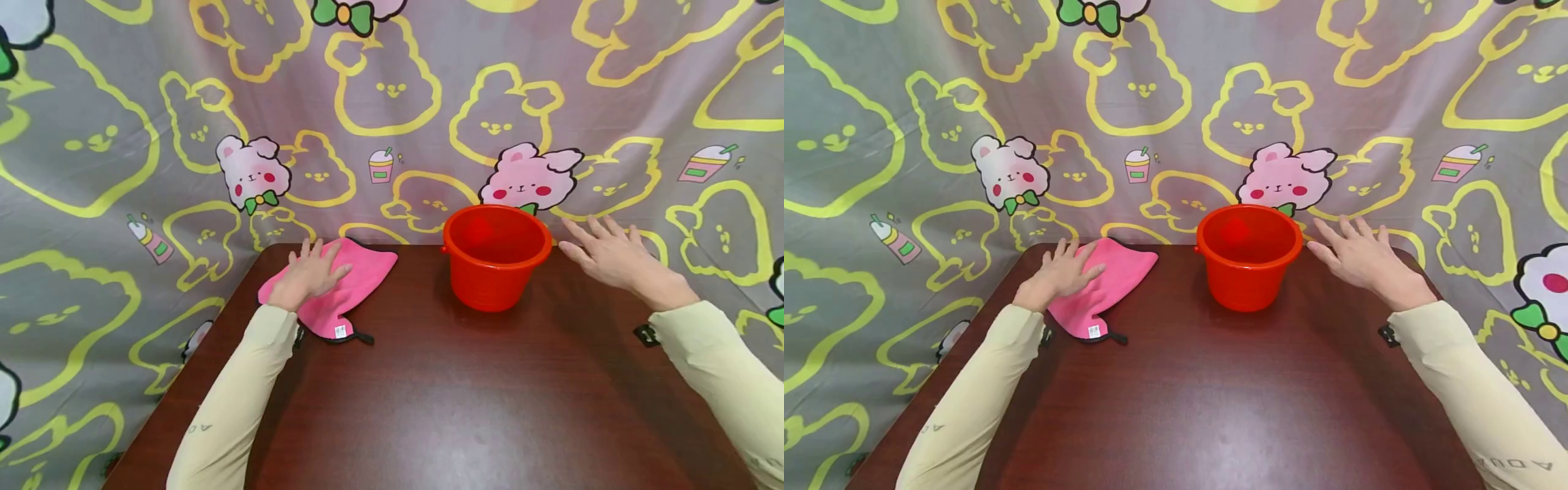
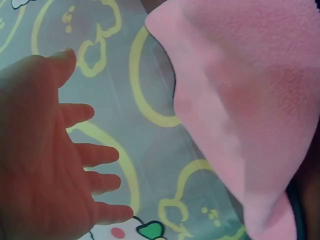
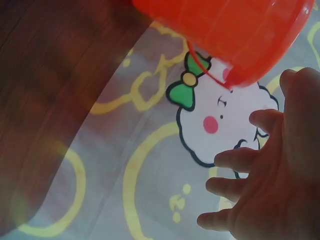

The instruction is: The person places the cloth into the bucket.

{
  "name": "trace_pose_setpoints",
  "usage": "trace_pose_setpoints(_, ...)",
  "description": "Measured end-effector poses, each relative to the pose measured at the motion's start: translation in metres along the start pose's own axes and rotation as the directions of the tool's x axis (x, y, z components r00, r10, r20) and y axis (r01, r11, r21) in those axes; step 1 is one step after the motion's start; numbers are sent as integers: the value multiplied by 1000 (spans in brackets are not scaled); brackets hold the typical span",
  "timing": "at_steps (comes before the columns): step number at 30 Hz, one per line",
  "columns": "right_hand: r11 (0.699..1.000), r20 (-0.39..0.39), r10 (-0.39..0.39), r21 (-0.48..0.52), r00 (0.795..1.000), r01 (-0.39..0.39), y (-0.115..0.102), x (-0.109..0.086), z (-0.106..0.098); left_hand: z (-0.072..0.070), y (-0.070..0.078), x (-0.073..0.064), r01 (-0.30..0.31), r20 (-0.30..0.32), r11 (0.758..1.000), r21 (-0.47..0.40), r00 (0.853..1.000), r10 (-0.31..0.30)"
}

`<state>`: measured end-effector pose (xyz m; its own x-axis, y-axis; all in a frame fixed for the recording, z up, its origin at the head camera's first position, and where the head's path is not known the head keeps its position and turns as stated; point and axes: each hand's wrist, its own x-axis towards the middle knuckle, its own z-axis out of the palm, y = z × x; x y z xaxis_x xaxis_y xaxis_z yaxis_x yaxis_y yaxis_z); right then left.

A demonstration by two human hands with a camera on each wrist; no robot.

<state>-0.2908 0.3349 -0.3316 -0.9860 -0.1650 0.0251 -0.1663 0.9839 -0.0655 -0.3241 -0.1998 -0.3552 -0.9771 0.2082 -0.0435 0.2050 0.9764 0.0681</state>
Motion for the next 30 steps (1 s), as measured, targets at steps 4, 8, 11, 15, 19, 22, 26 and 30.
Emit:
trace_pose_setpoints(4,999,-31,-19,40,999,20,-7,3,4,7,-1,4,18,26,1000,-11,1000,-18)
trace_pose_setpoints(8,995,-60,-47,81,997,51,-13,7,9,15,-4,8,29,55,998,-47,998,-27)
trace_pose_setpoints(11,985,-100,-88,139,991,102,-17,9,12,20,-6,10,27,50,998,-60,998,-24)
trace_pose_setpoints(15,947,-157,-148,262,976,185,-20,11,17,25,-10,13,37,42,997,-72,999,-34)
trace_pose_setpoints(19,905,-176,-156,368,972,212,-23,11,22,31,-13,14,50,54,995,-89,998,-46)
trace_pose_setpoints(22,887,-177,-137,416,975,200,-26,10,25,36,-16,14,58,65,994,-92,997,-52)
trace_pose_setpoints(26,865,-139,-87,481,986,144,-28,6,29,43,-20,13,107,137,988,-108,986,-92)
trace_pose_setpoints(30,837,-104,-48,539,993,97,-31,3,31,48,-23,10,165,232,980,-113,963,-136)
